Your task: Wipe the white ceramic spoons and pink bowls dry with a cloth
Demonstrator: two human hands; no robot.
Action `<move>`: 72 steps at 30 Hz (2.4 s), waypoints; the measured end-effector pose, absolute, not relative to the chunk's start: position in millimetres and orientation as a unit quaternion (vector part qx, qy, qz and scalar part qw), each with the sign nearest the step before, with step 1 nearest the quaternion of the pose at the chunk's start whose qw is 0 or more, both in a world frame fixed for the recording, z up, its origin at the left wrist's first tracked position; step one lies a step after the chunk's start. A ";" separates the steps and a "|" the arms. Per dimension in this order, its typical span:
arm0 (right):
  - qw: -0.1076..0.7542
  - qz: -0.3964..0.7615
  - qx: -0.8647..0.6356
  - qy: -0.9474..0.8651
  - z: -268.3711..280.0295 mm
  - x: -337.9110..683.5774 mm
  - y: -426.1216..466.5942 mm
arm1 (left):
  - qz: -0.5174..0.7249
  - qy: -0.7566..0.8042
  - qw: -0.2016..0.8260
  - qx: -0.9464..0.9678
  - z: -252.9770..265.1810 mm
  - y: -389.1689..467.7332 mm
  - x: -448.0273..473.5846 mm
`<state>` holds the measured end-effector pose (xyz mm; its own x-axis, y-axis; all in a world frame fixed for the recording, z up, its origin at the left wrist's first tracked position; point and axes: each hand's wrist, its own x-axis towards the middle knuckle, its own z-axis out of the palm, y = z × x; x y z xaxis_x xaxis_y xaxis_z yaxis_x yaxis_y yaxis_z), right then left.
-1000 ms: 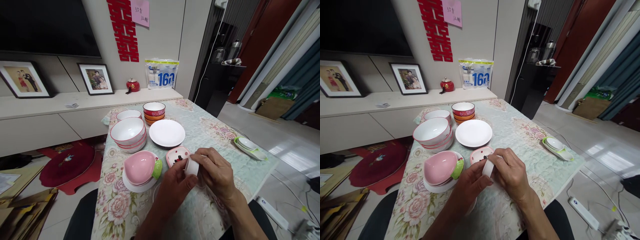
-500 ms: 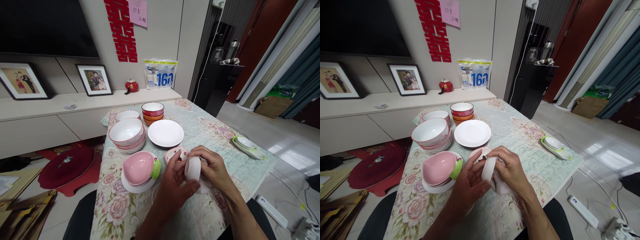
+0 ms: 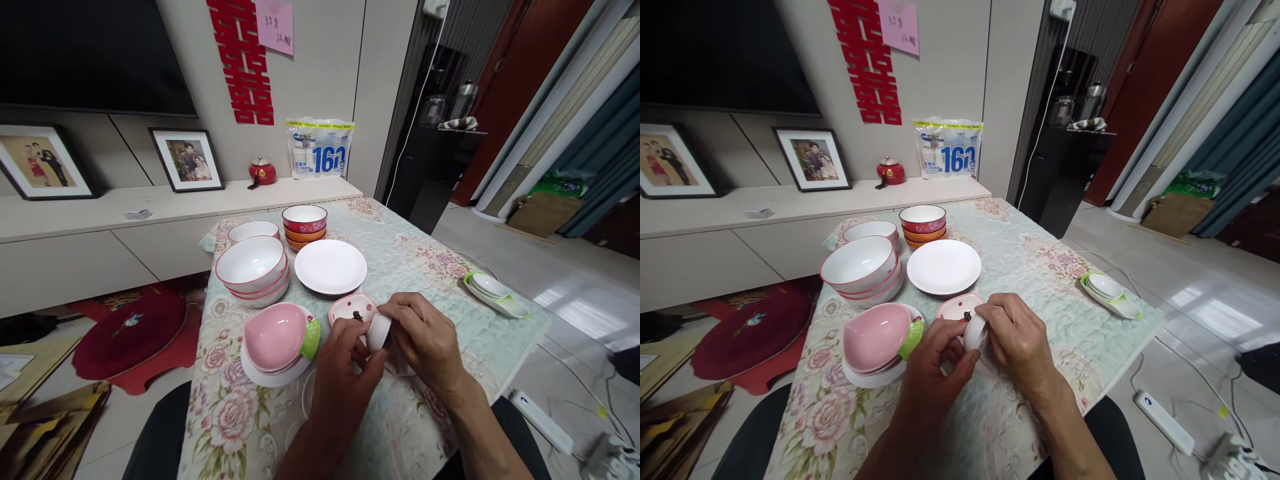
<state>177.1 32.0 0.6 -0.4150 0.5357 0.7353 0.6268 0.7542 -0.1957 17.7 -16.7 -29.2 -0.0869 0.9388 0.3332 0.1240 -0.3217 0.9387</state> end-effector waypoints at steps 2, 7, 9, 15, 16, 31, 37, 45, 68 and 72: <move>0.426 -0.032 -0.345 -0.836 0.6 176.9 33.2 | 0.580 0.460 0.345 0.577 -30.2 -16.3 18.6; 0.473 0.076 -0.352 -0.804 1.6 177.1 37.8 | 0.602 0.432 0.411 0.530 -32.6 -16.6 19.3; 0.480 0.121 -0.369 -0.787 1.1 177.5 39.2 | 0.614 0.415 0.446 0.502 -32.8 -17.1 19.8; 0.453 0.287 -0.455 -0.710 -4.5 177.9 40.1 | 0.644 0.354 0.557 0.386 -27.7 -17.7 21.8; 0.443 0.318 -0.462 -0.700 -5.5 177.9 40.4 | 0.648 0.348 0.566 0.372 -26.9 -17.7 21.9; 0.405 0.141 -0.379 -0.820 2.0 176.6 34.0 | 0.563 0.275 0.730 0.273 -19.3 -20.6 15.2; 0.391 0.204 -0.429 -0.788 -1.6 179.2 39.8 | 0.584 0.197 0.766 0.182 -20.0 -17.4 11.4; 0.419 0.231 -0.404 -0.780 8.3 178.5 30.6 | 0.633 0.229 0.713 0.196 -17.6 -16.4 10.6; 0.288 0.274 -0.354 -0.846 5.7 171.2 30.0 | 0.658 0.260 0.628 0.323 -29.6 -14.5 19.0; 0.340 0.155 -0.427 -0.824 -2.6 170.7 31.9 | 0.682 0.273 0.603 0.311 -22.7 -15.4 17.6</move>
